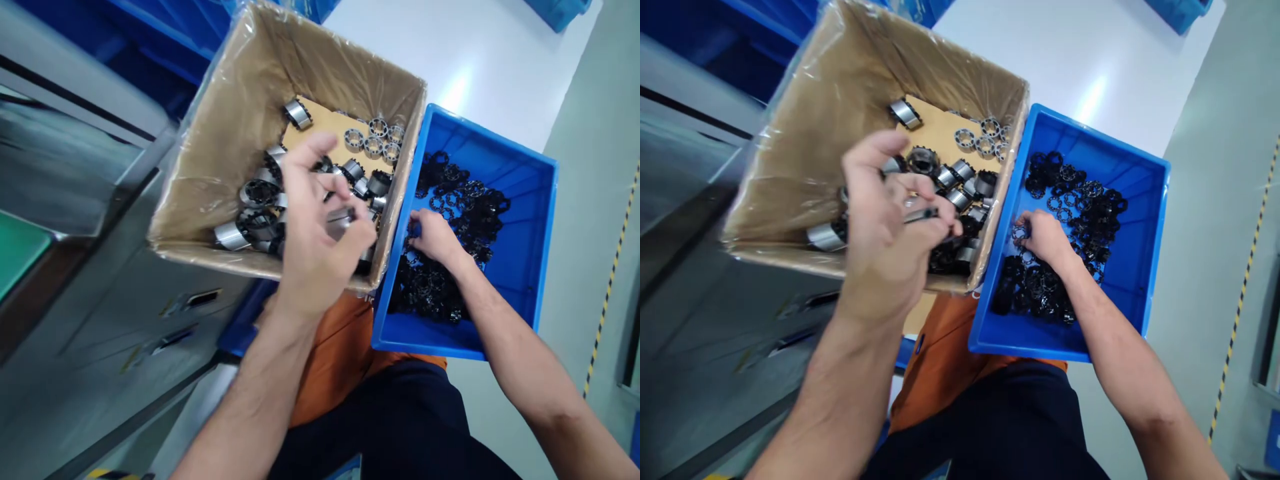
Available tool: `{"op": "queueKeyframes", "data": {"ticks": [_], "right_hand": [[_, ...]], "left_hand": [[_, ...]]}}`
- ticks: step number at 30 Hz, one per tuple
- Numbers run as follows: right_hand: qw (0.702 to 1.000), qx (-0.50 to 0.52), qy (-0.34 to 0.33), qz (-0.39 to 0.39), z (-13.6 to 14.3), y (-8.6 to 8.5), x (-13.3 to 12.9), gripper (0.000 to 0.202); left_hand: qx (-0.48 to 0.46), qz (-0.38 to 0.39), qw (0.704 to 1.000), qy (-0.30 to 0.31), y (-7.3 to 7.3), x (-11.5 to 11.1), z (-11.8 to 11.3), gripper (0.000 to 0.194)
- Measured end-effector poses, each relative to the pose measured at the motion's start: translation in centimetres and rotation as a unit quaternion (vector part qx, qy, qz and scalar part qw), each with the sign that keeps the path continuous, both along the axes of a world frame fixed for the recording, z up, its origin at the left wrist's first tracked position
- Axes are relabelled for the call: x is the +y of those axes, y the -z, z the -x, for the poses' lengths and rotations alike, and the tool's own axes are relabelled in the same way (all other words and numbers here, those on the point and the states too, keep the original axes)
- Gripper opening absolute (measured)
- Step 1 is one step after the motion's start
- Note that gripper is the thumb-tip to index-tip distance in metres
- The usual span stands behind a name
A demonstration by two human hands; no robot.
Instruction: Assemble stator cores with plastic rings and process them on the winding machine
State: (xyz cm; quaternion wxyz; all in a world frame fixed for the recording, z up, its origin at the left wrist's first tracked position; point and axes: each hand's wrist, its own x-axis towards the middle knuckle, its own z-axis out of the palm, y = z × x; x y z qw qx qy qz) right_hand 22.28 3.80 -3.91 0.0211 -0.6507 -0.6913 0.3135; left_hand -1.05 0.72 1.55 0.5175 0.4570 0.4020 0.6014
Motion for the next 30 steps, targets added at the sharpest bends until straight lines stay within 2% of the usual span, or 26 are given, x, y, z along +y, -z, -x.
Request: {"op": "queueKeyframes", "data": {"ticks": [2, 5, 8, 10, 12, 14, 17, 20, 23, 27, 30], "right_hand": [[1.0, -0.01, 0.01, -0.009, -0.4, -0.4, 0.1, 0.033], [0.998, -0.011, 0.045, -0.037, -2.6, -2.3, 0.5, 0.026], [0.986, 0.075, 0.104, -0.108, -3.9, -5.0, 0.5, 0.018], [0.953, 0.21, 0.133, -0.172, -3.4, -6.7, -0.2, 0.023], [0.909, 0.328, 0.132, -0.22, -1.8, -8.2, -1.3, 0.023], [0.888, 0.379, 0.105, -0.24, 0.3, -9.2, -2.7, 0.019], [0.878, 0.406, 0.07, -0.244, 2.9, -9.6, -4.2, 0.019], [0.874, 0.41, 0.09, -0.246, 4.2, -9.2, -4.9, 0.011], [0.874, 0.412, 0.099, -0.237, 4.3, -9.0, -5.0, 0.016], [0.873, 0.447, 0.054, -0.187, 3.9, -9.5, -5.0, 0.013], [0.868, 0.469, 0.038, -0.16, 3.8, -9.9, -5.0, 0.026]], "left_hand": [[-0.054, 0.031, 0.997, 0.044, 0.4, -0.1, -1.0, 0.058], [-0.127, 0.098, 0.981, 0.114, 0.2, -0.3, -1.5, 0.041], [-0.163, 0.145, 0.961, 0.171, -0.7, -0.5, -1.4, 0.044], [-0.154, 0.135, 0.962, 0.182, -1.1, -0.7, -1.5, 0.054], [-0.138, 0.114, 0.968, 0.175, -1.2, -0.9, -1.7, 0.059], [-0.126, 0.102, 0.974, 0.16, -1.0, -1.1, -2.0, 0.062], [-0.102, 0.112, 0.977, 0.147, -0.6, -1.4, -2.0, 0.062], [-0.082, 0.121, 0.977, 0.156, -0.5, -1.7, -1.8, 0.055], [-0.074, 0.106, 0.978, 0.167, -0.4, -1.9, -1.5, 0.047], [-0.071, 0.099, 0.978, 0.17, -0.6, -1.8, -1.6, 0.043], [-0.062, 0.102, 0.981, 0.155, -0.8, -1.9, -1.8, 0.044]]}}
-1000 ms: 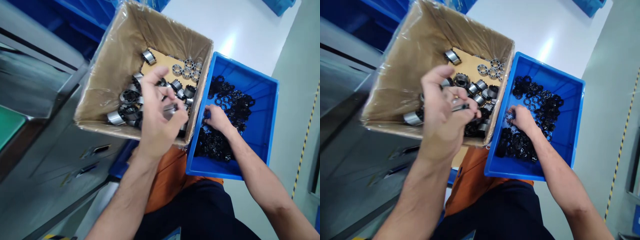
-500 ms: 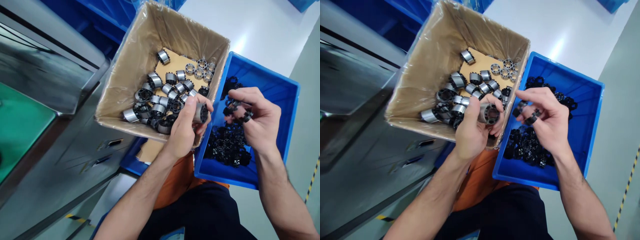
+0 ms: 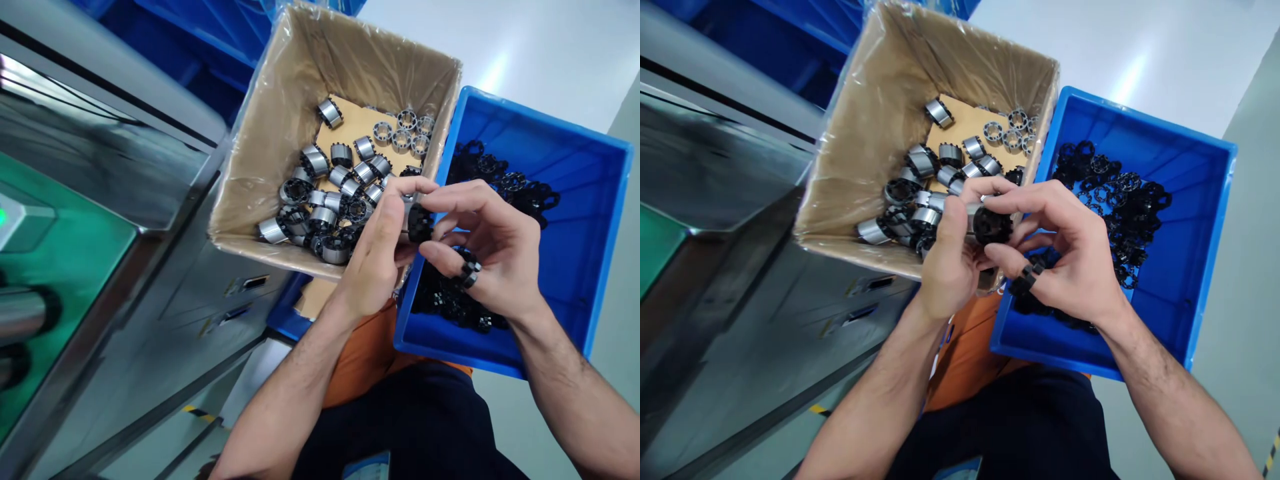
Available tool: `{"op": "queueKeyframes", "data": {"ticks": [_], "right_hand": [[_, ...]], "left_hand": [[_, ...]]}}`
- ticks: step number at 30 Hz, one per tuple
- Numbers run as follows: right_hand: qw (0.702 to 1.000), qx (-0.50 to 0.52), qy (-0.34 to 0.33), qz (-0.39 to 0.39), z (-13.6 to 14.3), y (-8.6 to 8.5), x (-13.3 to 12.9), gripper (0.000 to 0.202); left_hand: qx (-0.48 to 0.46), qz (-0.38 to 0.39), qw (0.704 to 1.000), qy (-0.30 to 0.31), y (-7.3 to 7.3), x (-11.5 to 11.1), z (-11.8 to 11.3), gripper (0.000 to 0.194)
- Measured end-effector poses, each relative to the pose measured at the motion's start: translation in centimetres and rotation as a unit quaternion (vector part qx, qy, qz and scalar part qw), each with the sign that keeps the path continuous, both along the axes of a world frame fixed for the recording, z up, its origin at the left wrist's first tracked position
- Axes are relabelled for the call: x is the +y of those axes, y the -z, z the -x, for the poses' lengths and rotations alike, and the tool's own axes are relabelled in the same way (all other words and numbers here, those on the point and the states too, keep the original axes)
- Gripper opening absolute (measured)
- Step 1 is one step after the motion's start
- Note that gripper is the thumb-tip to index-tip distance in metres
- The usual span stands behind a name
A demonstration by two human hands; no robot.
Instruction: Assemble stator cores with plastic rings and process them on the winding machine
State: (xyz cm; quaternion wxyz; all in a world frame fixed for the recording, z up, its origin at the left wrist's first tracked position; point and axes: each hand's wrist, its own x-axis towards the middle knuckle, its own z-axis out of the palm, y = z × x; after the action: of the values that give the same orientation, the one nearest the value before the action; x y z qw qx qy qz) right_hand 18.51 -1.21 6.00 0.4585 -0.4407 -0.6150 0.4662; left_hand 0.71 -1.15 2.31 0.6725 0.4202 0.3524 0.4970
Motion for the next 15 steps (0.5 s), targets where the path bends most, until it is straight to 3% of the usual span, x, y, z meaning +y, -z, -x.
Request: {"op": "queueKeyframes", "data": {"ticks": [6, 15], "right_hand": [[1.0, -0.003, 0.003, 0.028, 0.0, 0.1, -0.1, 0.034], [0.997, 0.014, -0.026, -0.077, -0.2, 1.2, 0.5, 0.039]], "left_hand": [[-0.007, 0.008, 1.0, 0.007, 0.1, -0.3, 0.1, 0.045], [-0.005, 0.015, 0.999, -0.038, 0.6, -0.1, -0.3, 0.054]]}}
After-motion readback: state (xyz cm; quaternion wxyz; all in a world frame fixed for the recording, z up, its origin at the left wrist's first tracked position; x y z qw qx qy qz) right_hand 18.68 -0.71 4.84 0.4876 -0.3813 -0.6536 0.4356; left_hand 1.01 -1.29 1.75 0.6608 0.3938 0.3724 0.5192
